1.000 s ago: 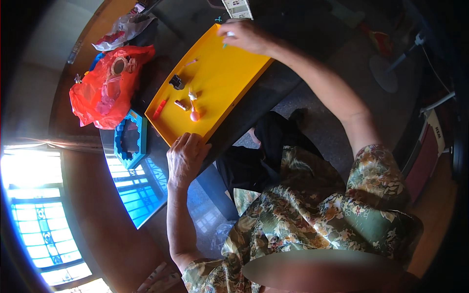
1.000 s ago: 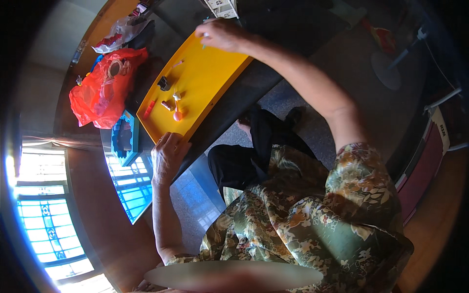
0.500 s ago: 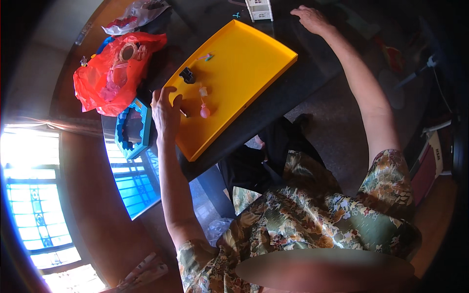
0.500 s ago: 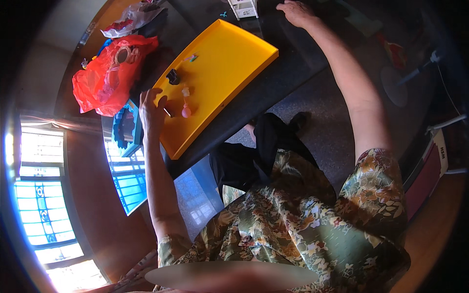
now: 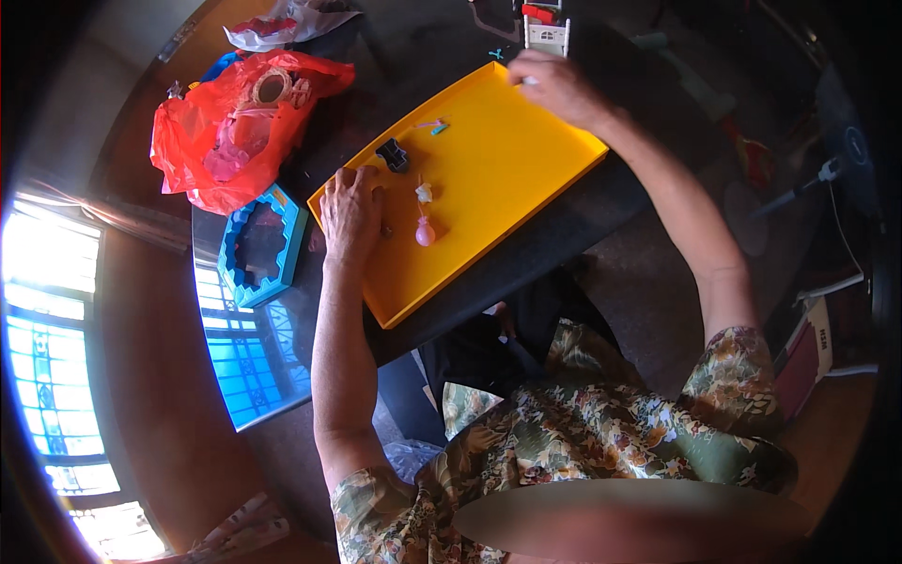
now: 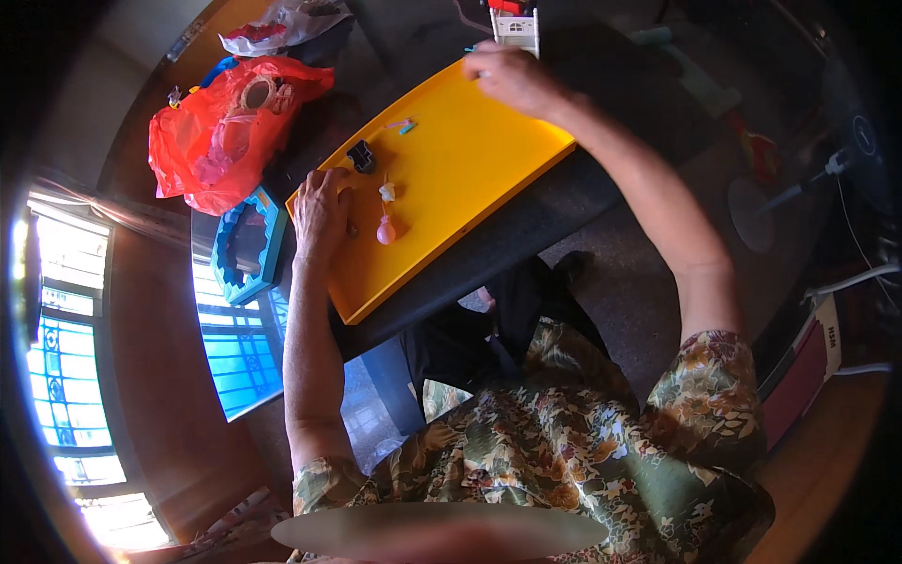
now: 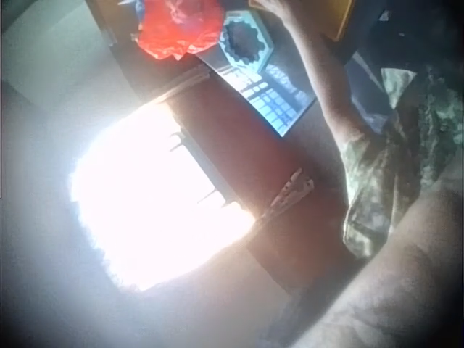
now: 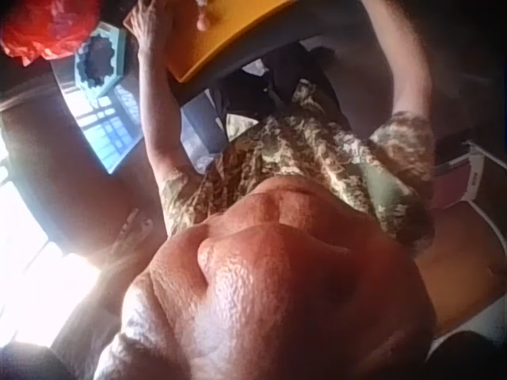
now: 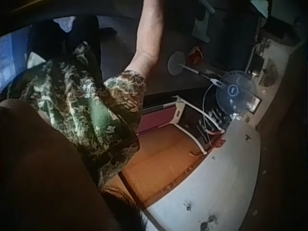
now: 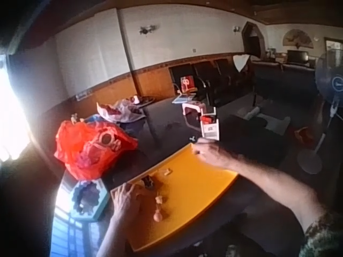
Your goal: Assembling a hexagonal plastic toy puzzle by fitting blocks into a frame.
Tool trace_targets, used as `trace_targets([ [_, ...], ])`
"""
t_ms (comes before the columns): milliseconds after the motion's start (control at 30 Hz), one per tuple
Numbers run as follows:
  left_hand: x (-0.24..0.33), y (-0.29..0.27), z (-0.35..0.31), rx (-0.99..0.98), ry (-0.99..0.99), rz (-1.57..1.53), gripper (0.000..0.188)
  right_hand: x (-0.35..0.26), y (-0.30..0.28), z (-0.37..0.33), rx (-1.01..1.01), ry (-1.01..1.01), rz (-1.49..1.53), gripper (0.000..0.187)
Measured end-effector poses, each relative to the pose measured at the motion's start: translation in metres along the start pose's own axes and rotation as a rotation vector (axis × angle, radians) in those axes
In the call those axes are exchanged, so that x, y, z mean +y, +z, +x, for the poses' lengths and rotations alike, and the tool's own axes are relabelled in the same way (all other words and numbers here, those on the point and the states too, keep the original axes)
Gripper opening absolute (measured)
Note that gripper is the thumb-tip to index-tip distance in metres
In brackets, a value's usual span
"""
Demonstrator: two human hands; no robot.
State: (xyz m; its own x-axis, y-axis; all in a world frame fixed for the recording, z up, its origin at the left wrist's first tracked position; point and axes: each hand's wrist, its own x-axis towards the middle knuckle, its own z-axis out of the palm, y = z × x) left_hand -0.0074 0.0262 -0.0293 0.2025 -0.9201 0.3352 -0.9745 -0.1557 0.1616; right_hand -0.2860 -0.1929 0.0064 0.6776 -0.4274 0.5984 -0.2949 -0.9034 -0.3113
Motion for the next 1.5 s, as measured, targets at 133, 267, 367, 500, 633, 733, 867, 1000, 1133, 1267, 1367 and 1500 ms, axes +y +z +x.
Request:
trace_targets([
  [133, 0.007, -0.004, 0.003, 0.002, -0.005, -0.041, 0.027, -0.048, 0.026, 0.034, -0.296, -0.087, -0.071, 0.015],
  [267, 0.029, -0.005, 0.003, 0.042, 0.003, -0.035, 0.027, -0.021, 0.030, 0.065, -0.315, -0.401, -0.449, 0.015],
  [367, 0.035, -0.017, -0.005, 0.009, -0.061, 0.008, 0.027, -0.015, 0.017, 0.112, -0.449, 0.095, -0.498, 0.027],
  [500, 0.067, -0.018, 0.007, 0.084, -0.011, -0.020, 0.025, 0.120, 0.009, 0.121, -0.447, 0.357, -0.749, 0.027],
  [633, 0.067, -0.022, 0.001, 0.059, -0.070, -0.034, 0.025, 0.128, 0.034, 0.132, -0.555, 0.526, -0.726, 0.026],
  [733, 0.065, -0.025, 0.003, 0.070, -0.085, -0.031, 0.026, 0.137, 0.038, 0.136, -0.389, 0.514, -0.741, 0.024],
  [867, 0.060, -0.019, 0.002, 0.101, -0.093, -0.011, 0.027, 0.119, 0.039, 0.139, -0.460, 0.391, -0.862, 0.027],
  [1000, 0.057, -0.020, 0.002, 0.084, -0.103, -0.003, 0.027, 0.083, 0.034, 0.141, -0.483, 0.372, -0.837, 0.029],
  [1133, 0.060, -0.021, 0.002, 0.075, -0.091, -0.011, 0.027, 0.073, 0.033, 0.140, -0.526, 0.284, -0.906, 0.026],
  [1267, 0.064, -0.021, 0.005, 0.066, -0.093, -0.009, 0.028, 0.077, 0.036, 0.142, -0.527, 0.189, -0.955, 0.024],
  [1367, 0.061, -0.022, 0.003, 0.062, -0.093, 0.000, 0.028, 0.072, 0.039, 0.144, -0.556, 0.259, -0.859, 0.026],
  [1500, 0.058, -0.021, 0.001, 0.042, -0.113, -0.006, 0.028, 0.064, 0.052, 0.145, -0.525, 0.359, -0.712, 0.029],
])
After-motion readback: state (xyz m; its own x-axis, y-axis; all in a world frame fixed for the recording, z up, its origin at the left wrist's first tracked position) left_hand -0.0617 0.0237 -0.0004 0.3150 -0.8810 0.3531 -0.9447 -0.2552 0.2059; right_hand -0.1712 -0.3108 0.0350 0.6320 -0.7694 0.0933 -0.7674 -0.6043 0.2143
